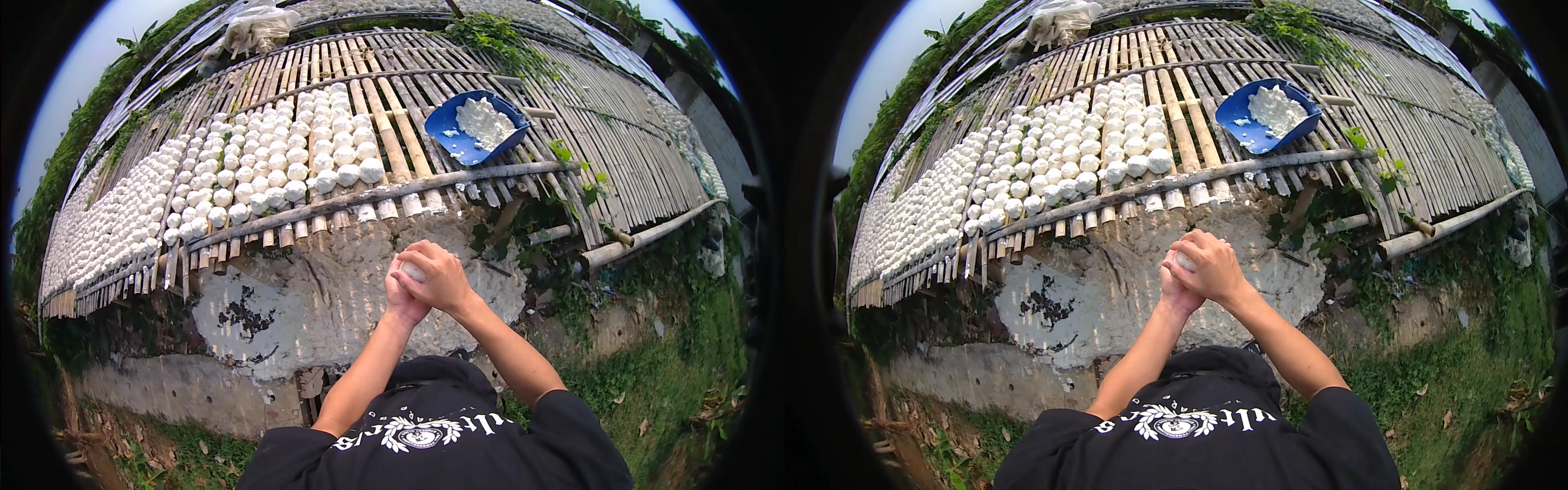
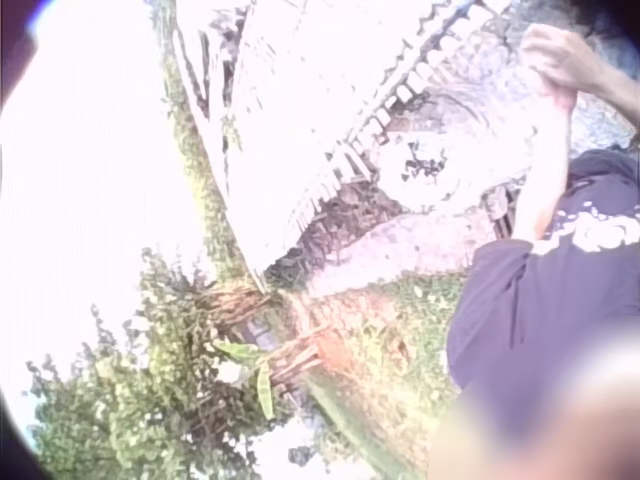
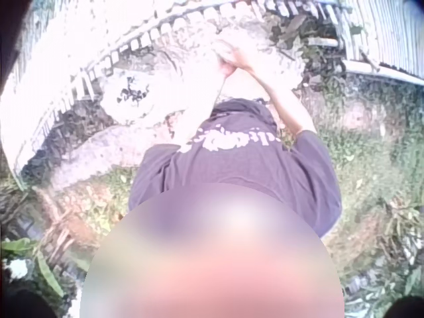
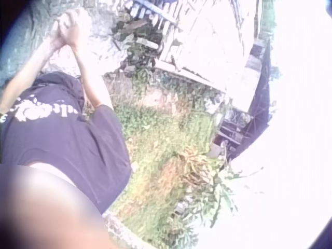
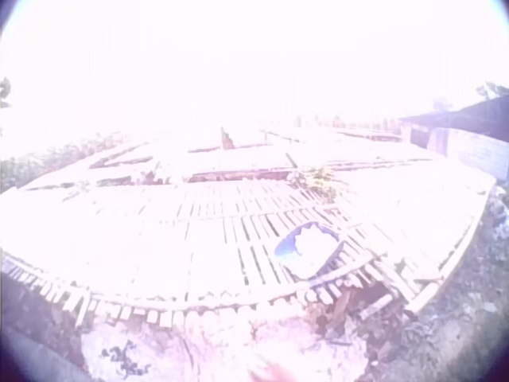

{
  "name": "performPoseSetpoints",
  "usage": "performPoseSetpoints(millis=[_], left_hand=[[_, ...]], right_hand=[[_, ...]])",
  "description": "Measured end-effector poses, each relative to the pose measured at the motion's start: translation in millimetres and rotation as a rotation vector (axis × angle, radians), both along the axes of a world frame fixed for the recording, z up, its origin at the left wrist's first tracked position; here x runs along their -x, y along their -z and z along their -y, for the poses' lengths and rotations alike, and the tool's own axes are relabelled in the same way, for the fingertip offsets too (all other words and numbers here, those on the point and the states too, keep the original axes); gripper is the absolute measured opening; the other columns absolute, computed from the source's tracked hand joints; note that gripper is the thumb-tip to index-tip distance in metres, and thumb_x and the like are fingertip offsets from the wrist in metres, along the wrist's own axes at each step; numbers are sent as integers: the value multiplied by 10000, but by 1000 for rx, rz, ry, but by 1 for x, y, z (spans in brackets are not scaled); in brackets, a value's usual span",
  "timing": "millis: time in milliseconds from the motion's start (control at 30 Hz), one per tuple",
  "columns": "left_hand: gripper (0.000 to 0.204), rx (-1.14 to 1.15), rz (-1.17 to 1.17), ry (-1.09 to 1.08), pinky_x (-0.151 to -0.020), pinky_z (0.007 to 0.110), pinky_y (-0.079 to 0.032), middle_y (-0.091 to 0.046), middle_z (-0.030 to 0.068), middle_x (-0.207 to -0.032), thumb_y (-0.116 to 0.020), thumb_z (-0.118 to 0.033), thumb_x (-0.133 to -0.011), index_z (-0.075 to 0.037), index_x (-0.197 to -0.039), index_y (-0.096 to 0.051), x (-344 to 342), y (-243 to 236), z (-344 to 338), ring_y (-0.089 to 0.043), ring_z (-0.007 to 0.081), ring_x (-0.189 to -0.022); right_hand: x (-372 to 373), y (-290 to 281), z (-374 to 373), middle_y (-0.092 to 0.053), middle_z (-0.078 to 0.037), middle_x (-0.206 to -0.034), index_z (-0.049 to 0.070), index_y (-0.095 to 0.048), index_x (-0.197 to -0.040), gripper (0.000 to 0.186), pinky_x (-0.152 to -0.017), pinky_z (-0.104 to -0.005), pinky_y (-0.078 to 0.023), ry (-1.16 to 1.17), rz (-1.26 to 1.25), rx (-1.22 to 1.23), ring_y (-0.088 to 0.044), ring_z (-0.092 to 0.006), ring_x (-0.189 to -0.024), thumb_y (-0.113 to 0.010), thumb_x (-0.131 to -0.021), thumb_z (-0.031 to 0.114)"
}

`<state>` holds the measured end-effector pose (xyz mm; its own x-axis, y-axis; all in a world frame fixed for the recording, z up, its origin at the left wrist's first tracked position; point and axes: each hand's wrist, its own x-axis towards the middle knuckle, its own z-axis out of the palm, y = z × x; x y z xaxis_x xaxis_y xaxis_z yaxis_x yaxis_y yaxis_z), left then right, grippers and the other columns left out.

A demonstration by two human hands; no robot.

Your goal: The person repeatedly scoops a white dough-like material from a blue tray, rolls it into a ball between both hands, and places the finished ball onto a bamboo rack. The process is repeated continuously, adding to a large collection of identical white balls already arranged on the rack.

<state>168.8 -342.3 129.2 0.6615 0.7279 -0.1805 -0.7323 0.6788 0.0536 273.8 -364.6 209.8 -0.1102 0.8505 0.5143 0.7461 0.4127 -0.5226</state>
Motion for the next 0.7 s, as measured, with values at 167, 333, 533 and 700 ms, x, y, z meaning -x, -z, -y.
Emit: performPoseSetpoints(millis=[167, 333, 533, 700], left_hand=[[608, -84, -242, -136, -1142, 507, -519, -630, 157, -1444, -352, -568, -1129, -91, -1418, -593, 5, -13, 4, -612, 333, -1348], [612, -1, 40, 160, -1225, 538, -456, -550, 256, -1551, -412, -493, -1128, -31, -1514, -522, 23, 7, -17, -532, 394, -1454], [501, -122, -230, -83, -1196, 541, -482, -628, 187, -1454, -425, -481, -1132, -96, -1401, -600, 17, 15, -18, -594, 356, -1382], [504, -17, 34, 270, -1193, 539, -483, -631, 181, -1453, -422, -484, -1133, -98, -1402, -603, 20, 4, -21, -598, 353, -1376]], right_hand=[[6, -6, -7, -731, -85, -1041, 117, -773, -997, 239, -805, -462, -601, 47, 29, 11, -721, -318, -969, -842, -840, 283], [0, -15, -7, -753, -109, -1094, 118, -785, -1038, 265, -821, -433, -611, -223, 68, -137, -744, -323, -966, -836, -806, 236], [6, -16, -2, -760, -154, -1140, 40, -771, -1092, 304, -876, -440, -618, -13, -154, -22, -755, -364, -1027, -855, -847, 199], [10, -17, -1, -763, -163, -1136, 47, -782, -1072, 282, -899, -460, -611, -14, -101, -78, -754, -372, -1035, -832, -869, 237]])
